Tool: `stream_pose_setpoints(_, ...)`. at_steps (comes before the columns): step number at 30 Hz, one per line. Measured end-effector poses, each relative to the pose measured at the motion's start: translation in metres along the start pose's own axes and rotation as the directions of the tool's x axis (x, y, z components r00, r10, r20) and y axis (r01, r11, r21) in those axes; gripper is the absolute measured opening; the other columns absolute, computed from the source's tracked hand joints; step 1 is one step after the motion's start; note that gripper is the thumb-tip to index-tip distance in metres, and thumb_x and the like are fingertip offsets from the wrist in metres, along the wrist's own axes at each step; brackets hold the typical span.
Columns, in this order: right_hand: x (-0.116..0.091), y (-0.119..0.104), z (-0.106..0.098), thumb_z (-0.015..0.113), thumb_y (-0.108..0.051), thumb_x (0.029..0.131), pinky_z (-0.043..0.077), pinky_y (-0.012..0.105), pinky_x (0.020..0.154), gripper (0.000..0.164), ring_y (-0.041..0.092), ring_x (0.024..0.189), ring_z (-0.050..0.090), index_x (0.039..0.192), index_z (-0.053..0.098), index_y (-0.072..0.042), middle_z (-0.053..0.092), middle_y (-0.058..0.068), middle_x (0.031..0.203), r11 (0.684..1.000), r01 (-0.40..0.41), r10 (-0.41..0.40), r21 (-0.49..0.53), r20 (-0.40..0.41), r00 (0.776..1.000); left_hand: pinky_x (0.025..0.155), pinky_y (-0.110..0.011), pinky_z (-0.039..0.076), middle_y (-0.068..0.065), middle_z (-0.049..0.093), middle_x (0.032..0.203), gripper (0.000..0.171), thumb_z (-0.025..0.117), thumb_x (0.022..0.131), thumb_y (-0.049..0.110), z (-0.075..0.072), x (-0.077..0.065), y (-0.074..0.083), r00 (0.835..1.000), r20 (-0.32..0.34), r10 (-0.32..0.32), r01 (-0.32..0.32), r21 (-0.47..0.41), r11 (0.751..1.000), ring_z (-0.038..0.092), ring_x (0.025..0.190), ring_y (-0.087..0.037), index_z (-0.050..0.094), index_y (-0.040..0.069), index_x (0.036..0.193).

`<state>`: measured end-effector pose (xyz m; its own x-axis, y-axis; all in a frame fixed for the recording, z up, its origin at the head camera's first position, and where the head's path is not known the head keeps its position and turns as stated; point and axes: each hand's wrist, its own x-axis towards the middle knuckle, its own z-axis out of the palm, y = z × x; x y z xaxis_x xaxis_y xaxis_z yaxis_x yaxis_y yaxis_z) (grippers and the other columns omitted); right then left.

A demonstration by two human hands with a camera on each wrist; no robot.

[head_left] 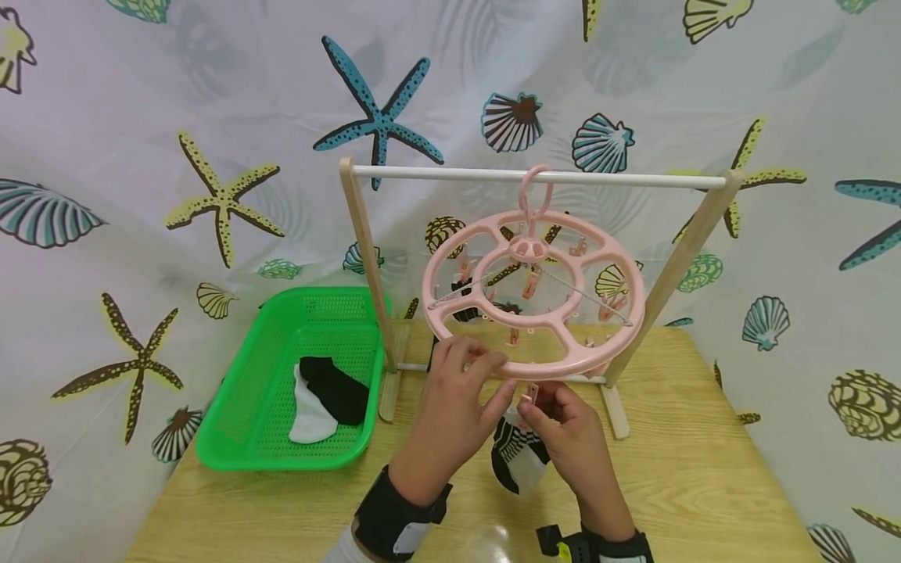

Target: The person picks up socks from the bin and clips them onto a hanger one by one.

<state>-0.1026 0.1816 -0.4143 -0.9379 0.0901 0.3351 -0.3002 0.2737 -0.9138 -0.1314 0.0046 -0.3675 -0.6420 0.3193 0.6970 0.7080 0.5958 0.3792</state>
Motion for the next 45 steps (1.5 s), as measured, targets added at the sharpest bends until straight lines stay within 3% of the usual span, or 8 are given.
stream_pose_setpoints(13, -0.01, 0.005, -0.005, 0.071, -0.007, 0.092, 0.05, 0.023, 0.067, 0.009, 0.012, 0.076, 0.063, 0.099, 0.07, -0.001, 0.067, 0.006, 0.084, 1.0, -0.026, 0.023, -0.013, -0.182, 0.983, 0.081, -0.04, 0.046, -0.01, 0.054, 0.103, 0.017, 0.076, 0.089, 0.019, -0.004, 0.006, -0.009, 0.998, -0.058, 0.011, -0.011, 0.003, 1.0, 0.049, 0.1, -0.03, 0.073, 0.006, 0.099)
stream_pose_setpoints(16, -0.012, 0.007, -0.01, 0.067, -0.005, 0.095, 0.048, 0.022, 0.064, 0.009, 0.013, 0.07, 0.061, 0.091, 0.07, 0.002, 0.066, 0.009, 0.076, 0.999, -0.002, 0.012, 0.034, -0.305, 0.952, 0.081, -0.04, 0.045, -0.01, 0.053, 0.102, 0.016, 0.076, 0.088, 0.019, -0.005, 0.007, -0.011, 0.998, -0.055, 0.015, -0.015, -0.003, 1.0, 0.049, 0.099, -0.03, 0.072, 0.007, 0.099)
stream_pose_setpoints(20, -0.01, 0.01, -0.019, 0.062, -0.009, 0.098, 0.042, 0.021, 0.059, 0.019, 0.013, 0.063, 0.054, 0.087, 0.067, 0.005, 0.064, 0.01, 0.074, 0.998, 0.013, 0.02, 0.066, -0.474, 0.88, 0.082, -0.041, 0.044, -0.01, 0.053, 0.102, 0.017, 0.076, 0.087, 0.019, -0.007, 0.009, -0.014, 0.998, -0.057, 0.016, -0.016, -0.012, 1.0, 0.048, 0.1, -0.03, 0.071, 0.007, 0.099)
stream_pose_setpoints(24, -0.004, 0.013, -0.026, 0.057, -0.014, 0.102, 0.044, 0.023, 0.071, 0.024, 0.016, 0.08, 0.056, 0.101, 0.065, 0.008, 0.066, 0.01, 0.091, 0.991, -0.004, 0.077, 0.136, -0.541, 0.838, 0.082, -0.041, 0.044, -0.009, 0.053, 0.103, 0.017, 0.074, 0.088, 0.02, -0.009, 0.011, -0.014, 0.999, -0.043, 0.018, -0.019, -0.041, 0.999, 0.047, 0.101, -0.03, 0.071, 0.007, 0.099)
stream_pose_setpoints(29, 0.001, 0.011, -0.032, 0.043, -0.026, 0.108, 0.038, 0.031, 0.095, 0.04, 0.018, 0.117, 0.049, 0.132, 0.057, 0.002, 0.059, 0.007, 0.12, 0.983, -0.022, 0.098, 0.181, -0.423, 0.901, 0.078, -0.039, 0.045, -0.008, 0.053, 0.102, 0.016, 0.074, 0.087, 0.019, -0.011, 0.013, -0.016, 0.999, -0.037, 0.025, -0.027, -0.059, 0.998, 0.047, 0.098, -0.029, 0.07, 0.008, 0.097)
stream_pose_setpoints(34, 0.007, 0.008, -0.033, 0.034, -0.032, 0.109, 0.037, 0.032, 0.097, 0.042, 0.02, 0.11, 0.048, 0.136, 0.052, -0.003, 0.053, 0.008, 0.106, 0.981, -0.015, 0.066, 0.193, -0.257, 0.964, 0.077, -0.039, 0.045, -0.008, 0.053, 0.101, 0.015, 0.074, 0.086, 0.018, -0.014, 0.014, -0.018, 0.999, -0.043, 0.021, -0.024, -0.077, 0.997, 0.048, 0.097, -0.028, 0.071, 0.007, 0.096)
stream_pose_setpoints(39, 0.009, 0.008, -0.031, 0.038, -0.027, 0.109, 0.042, 0.028, 0.09, 0.034, 0.021, 0.098, 0.05, 0.118, 0.053, 0.002, 0.048, 0.009, 0.093, 0.973, -0.015, 0.059, 0.229, -0.189, 0.98, 0.077, -0.039, 0.046, -0.009, 0.053, 0.103, 0.015, 0.073, 0.086, 0.018, -0.016, 0.014, -0.02, 0.999, -0.033, 0.016, -0.019, -0.085, 0.996, 0.048, 0.098, -0.028, 0.071, 0.008, 0.097)
stream_pose_setpoints(45, 0.007, 0.011, -0.029, 0.052, -0.017, 0.104, 0.048, 0.027, 0.085, 0.024, 0.02, 0.091, 0.059, 0.114, 0.062, 0.004, 0.064, 0.009, 0.093, 0.974, -0.038, 0.079, 0.223, -0.179, 0.981, 0.078, -0.038, 0.044, -0.007, 0.052, 0.101, 0.015, 0.071, 0.083, 0.016, -0.015, 0.014, -0.027, 0.999, -0.033, 0.042, -0.044, -0.084, 0.995, 0.046, 0.095, -0.027, 0.07, 0.007, 0.096)
